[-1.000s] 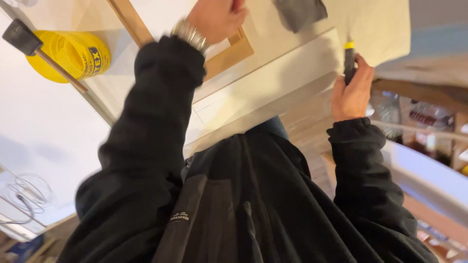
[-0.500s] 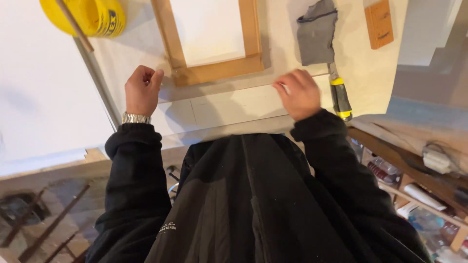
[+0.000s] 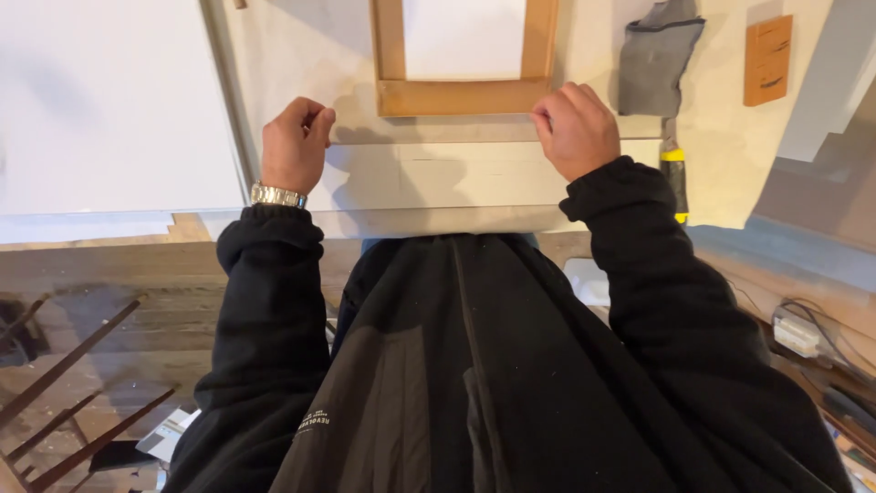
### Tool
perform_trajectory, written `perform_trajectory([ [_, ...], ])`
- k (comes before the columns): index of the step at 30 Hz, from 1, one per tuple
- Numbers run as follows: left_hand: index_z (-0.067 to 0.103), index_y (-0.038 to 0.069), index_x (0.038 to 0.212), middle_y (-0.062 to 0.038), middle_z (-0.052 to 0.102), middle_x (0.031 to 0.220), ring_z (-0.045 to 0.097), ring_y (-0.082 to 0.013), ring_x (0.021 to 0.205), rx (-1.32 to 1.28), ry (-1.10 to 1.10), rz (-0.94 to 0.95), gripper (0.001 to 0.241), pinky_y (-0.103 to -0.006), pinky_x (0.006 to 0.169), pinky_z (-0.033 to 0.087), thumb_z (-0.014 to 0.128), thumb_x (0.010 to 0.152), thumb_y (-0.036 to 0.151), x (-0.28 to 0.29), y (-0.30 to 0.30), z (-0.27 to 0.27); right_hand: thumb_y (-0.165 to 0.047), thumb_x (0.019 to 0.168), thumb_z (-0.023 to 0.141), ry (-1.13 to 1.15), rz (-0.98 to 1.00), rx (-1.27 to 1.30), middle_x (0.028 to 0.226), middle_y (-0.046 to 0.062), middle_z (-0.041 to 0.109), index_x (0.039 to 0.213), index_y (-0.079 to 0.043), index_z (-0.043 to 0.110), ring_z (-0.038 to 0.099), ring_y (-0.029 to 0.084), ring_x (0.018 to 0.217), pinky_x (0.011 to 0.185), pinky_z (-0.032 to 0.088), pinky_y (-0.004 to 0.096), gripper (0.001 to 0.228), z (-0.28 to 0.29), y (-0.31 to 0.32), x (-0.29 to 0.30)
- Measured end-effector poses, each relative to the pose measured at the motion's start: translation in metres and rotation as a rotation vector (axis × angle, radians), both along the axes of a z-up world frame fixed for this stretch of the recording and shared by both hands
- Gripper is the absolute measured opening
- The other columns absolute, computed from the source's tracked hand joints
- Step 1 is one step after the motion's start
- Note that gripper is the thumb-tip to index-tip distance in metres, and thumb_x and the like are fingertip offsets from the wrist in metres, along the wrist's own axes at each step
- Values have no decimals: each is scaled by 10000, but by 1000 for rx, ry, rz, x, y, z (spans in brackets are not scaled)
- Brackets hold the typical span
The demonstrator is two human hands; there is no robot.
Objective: Framing a piece of artwork by placing it into a wooden frame and securing it.
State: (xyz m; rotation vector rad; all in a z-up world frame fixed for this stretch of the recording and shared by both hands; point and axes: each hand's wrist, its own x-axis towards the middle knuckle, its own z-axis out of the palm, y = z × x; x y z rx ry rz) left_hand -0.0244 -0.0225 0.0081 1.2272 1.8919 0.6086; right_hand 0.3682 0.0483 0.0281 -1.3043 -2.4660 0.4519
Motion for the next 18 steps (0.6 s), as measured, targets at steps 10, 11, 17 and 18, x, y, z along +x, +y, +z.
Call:
perform_trajectory([
  [10, 701, 26, 974, -48, 700, 720, 656, -131, 626, -53, 1, -47, 205, -299, 583, 510, 682, 1023, 225, -37, -27, 5, -50, 931, 770, -85, 81, 43, 858, 57, 576, 840, -75, 589, 600, 211, 820, 742, 549, 339, 204, -26, -7, -61],
  [11, 696, 22, 969, -53, 699, 720, 658, -140, 625, -50, 5, -55, 212, -307, 582, 510, 683, 1024, 227, -39, -28, 7, -47, 914, 767, -66, 91, 51, 855, 52, 574, 838, -76, 585, 598, 216, 822, 736, 544, 343, 199, -24, -7, -73],
  [17, 690, 14, 975, -81, 702, 730, 655, -187, 622, -14, -28, -91, 216, -336, 580, 509, 685, 1022, 225, -50, -40, 6, -41, 906, 757, -48, 138, 37, 801, 50, 538, 806, -79, 563, 570, 218, 759, 685, 523, 352, 221, -39, -16, -140],
  [18, 691, 17, 975, -82, 708, 738, 658, -192, 627, -1, -28, -107, 214, -339, 582, 512, 684, 1020, 225, -51, -41, 4, -45, 912, 756, -50, 153, 28, 789, 49, 529, 800, -81, 557, 565, 219, 748, 679, 521, 354, 231, -43, -16, -150],
])
